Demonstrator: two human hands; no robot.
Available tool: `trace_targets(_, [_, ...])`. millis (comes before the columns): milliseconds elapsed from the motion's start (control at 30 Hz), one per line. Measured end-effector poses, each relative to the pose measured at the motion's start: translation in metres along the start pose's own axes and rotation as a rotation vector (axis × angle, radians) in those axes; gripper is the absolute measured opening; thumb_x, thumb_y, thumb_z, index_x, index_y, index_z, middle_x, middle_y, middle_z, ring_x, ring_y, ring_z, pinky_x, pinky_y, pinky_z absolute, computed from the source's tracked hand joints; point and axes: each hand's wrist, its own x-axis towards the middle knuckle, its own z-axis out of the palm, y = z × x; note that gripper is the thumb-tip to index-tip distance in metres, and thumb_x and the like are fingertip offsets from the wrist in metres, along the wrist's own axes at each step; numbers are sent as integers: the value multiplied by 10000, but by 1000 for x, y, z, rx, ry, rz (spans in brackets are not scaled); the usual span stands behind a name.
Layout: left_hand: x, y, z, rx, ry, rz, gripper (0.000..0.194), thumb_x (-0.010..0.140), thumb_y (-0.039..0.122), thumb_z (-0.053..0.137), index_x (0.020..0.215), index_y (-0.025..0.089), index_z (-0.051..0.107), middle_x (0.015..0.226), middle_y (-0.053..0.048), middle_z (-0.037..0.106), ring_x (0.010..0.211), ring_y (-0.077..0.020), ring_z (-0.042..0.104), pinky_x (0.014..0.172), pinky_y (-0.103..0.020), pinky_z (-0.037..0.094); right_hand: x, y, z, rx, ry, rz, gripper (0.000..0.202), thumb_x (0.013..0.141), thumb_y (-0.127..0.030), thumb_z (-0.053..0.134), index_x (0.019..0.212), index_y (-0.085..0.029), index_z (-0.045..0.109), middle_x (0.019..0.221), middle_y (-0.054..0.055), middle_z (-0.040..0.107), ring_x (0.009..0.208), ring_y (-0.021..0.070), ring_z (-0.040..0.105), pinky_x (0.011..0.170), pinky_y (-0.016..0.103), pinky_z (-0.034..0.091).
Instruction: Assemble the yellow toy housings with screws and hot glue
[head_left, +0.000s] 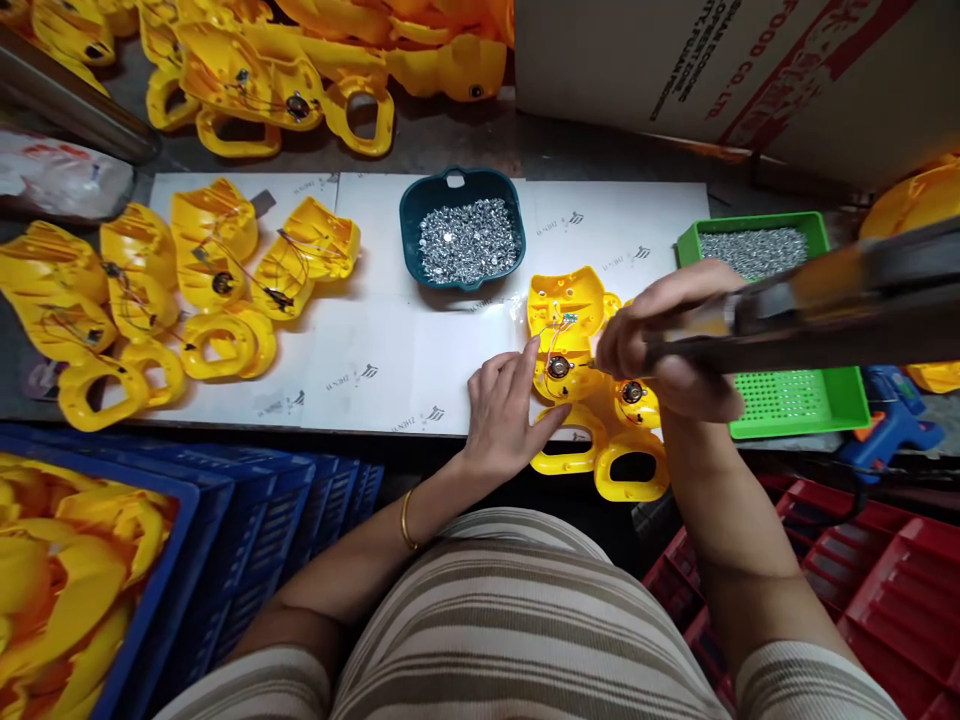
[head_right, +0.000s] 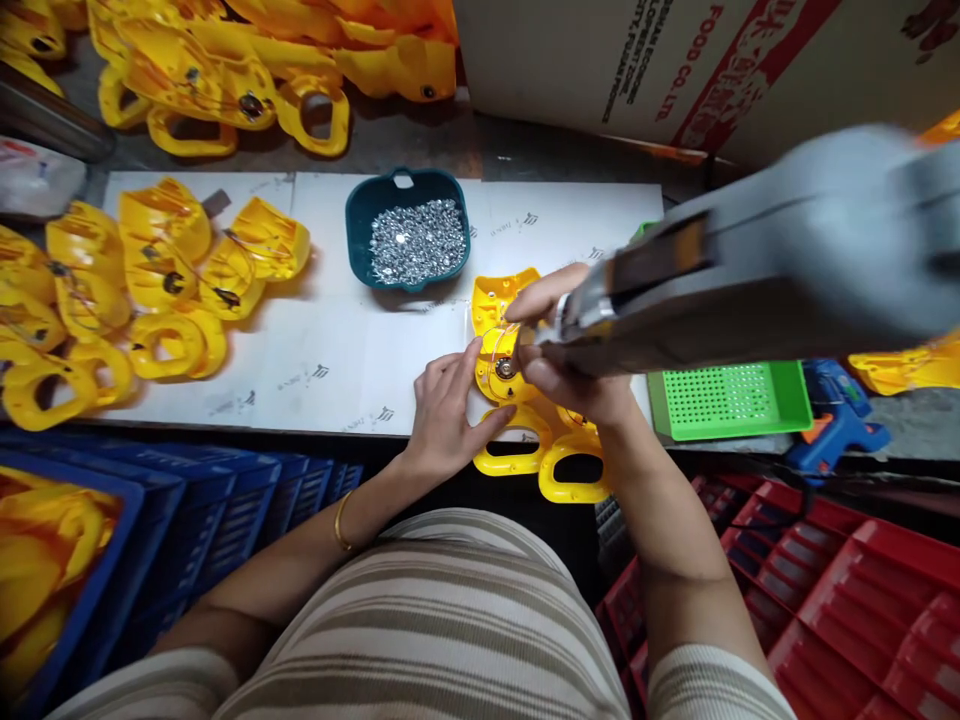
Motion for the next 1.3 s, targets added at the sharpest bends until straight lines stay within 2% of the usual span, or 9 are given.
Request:
trace_targets(100, [14,-9,-23,85,55,42,749,853,612,604,1442,177,448,1129,-115,674,1050,-291,505,924,-454,376,3,-25,-4,107,7,-146,251,778,-381,699,1012,-296,666,486,-71,507,347,115,448,354,268,405])
trace_targets(233, [77,-51,-67,112,220,97,367,925,503,562,1119,224,700,1042,-68,672,1044,-276,531,947,-478,419,0,-41,-9,143,82,-210,206,783,-317,685,971,-235,685,487,-56,514,343,109,458,326,255,400])
trace_targets(367, [148,-101,-81,119,29,110,344,818,486,702,974,183,744,846,-65,686,944,-271,601,922,-465,473,-10,-42,-9,98,120,-164,177,790,-331,695,944,-251,664,503,-51,521,358,124,473,337,273,423])
trace_targets(467, [171,-121,-71,129,-116,80,263,694,400,803,871,209,766,710,-50,692,763,-261,637,781,-417,519,-15,-41,-8,73,141,-146,183,786,-333,698,947,-257,657,504,-51,522,363,127,477,357,281,435])
trace_targets(733, [165,-114,-62,80,10,34,102,712,273,778,796,215,773,731,-47,729,720,-238,657,759,-408,540,-18,-40,-3,64,206,-183,197,784,-318,700,963,-241,671,506,-54,502,366,122,478,340,268,427])
trace_targets(900, [171,-111,-69,189,-80,25,297,779,373,731,865,91,763,733,-52,707,818,-231,679,846,-406,506,-20,-41,-5,62,165,-149,195,790,-322,720,961,-250,659,513,-53,519,377,125,504,369,268,458])
trace_targets(1033, [174,-110,-71,131,-112,-47,147,694,287,812,774,170,773,659,-20,707,690,-215,643,751,-377,507,-20,-40,-4,95,138,-189,211,780,-278,704,982,-225,672,518,-48,521,387,125,507,355,256,450])
trace_targets(1167, [176,-110,-72,71,33,-57,138,707,267,818,809,190,769,696,28,714,670,-157,587,771,-356,487,-21,-37,-2,104,157,-213,243,779,-286,699,1011,-217,681,518,-52,507,385,119,494,334,249,442])
trace_targets(1300, [156,-92,-76,9,163,78,114,816,307,741,869,209,761,776,47,736,697,-124,595,739,-319,499,-20,-36,-2,94,158,-227,242,784,-279,692,1020,-224,678,522,-58,504,389,109,493,344,237,441])
